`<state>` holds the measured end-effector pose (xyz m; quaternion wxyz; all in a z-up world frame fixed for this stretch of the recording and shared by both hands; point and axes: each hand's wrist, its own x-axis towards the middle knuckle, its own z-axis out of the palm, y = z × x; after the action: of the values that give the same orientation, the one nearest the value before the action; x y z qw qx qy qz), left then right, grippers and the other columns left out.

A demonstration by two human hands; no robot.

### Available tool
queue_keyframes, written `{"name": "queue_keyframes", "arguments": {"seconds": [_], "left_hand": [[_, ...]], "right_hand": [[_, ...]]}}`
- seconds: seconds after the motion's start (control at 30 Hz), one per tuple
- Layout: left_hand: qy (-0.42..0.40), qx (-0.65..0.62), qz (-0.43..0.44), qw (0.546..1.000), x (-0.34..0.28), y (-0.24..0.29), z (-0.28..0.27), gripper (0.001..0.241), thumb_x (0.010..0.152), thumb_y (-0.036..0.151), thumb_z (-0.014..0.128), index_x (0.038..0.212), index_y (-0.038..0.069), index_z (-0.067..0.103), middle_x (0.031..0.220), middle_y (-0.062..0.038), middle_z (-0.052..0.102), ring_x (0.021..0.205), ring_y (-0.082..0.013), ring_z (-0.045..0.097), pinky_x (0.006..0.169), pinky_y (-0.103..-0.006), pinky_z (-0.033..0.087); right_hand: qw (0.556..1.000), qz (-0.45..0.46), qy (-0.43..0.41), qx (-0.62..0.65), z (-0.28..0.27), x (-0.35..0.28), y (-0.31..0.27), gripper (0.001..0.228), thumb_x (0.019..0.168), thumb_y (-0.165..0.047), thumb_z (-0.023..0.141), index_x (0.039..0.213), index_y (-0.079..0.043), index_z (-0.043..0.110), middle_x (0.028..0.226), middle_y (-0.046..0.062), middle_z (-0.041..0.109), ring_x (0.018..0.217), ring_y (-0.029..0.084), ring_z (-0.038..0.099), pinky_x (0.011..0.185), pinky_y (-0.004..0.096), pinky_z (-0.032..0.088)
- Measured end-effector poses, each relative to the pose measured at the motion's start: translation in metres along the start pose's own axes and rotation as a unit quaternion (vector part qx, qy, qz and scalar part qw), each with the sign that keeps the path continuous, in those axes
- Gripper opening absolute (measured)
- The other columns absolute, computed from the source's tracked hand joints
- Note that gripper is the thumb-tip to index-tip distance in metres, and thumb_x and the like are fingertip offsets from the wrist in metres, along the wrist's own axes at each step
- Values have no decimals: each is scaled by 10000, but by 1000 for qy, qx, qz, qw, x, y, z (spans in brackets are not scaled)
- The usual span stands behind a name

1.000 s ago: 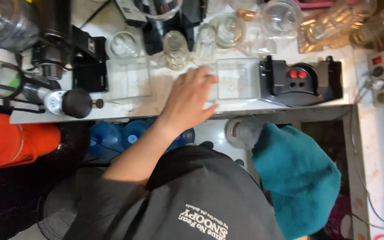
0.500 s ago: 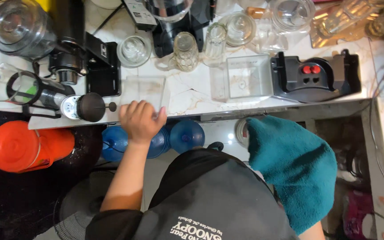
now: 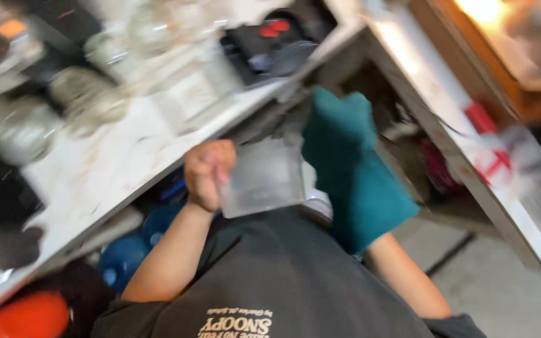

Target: Wiping and organizing clear plastic containers and a glass jar using a cleaning cloth at a cafe counter.

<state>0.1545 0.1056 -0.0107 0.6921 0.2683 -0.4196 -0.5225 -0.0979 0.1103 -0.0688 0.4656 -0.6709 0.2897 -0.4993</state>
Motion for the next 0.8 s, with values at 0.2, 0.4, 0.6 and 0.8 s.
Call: {"name": "queue_keyframes", "arguments": {"seconds": [0.2, 0.4, 0.6, 0.8], "left_hand": [[-149, 70, -116, 980, -2, -45, 112, 593, 1116, 399, 441, 617, 78, 447, 581, -35, 435, 625, -170, 393, 594, -333, 300], [-223, 316, -24, 922, -37, -76, 199, 600, 1087, 405, 378, 602, 60, 460, 556, -76, 479, 516, -239, 523, 536, -388, 374], [-288, 347, 79, 889, -57, -94, 244, 601, 1136, 384, 306, 663, 55, 477, 619, -110, 462, 586, -297, 475, 606, -412, 361], [-337, 307, 10, 890, -64, -98, 274, 618, 1066, 417, 337, 566, 81, 473, 504, -61, 506, 489, -258, 527, 556, -395, 380]], "right_hand": [[988, 40, 137, -52, -50, -22, -121, 818, 1071, -534, 532, 1684, -83, 233, 1779, 185, 188, 1579, 288, 320, 1299, 414, 256], [882, 73, 174, -433, -81, -69, -168, 772, 964, -495, 590, 1553, -24, 428, 1671, 215, 341, 1584, 467, 265, 1296, 560, 213], [846, 7, 185, -499, -120, -125, -163, 746, 932, -535, 560, 1486, -42, 476, 1544, 171, 498, 1511, 403, 391, 1250, 646, 198], [862, 31, 276, -424, -146, -166, -151, 524, 970, -430, 577, 1288, -14, 571, 1385, 167, 620, 1346, 419, 552, 1240, 621, 313]]}}
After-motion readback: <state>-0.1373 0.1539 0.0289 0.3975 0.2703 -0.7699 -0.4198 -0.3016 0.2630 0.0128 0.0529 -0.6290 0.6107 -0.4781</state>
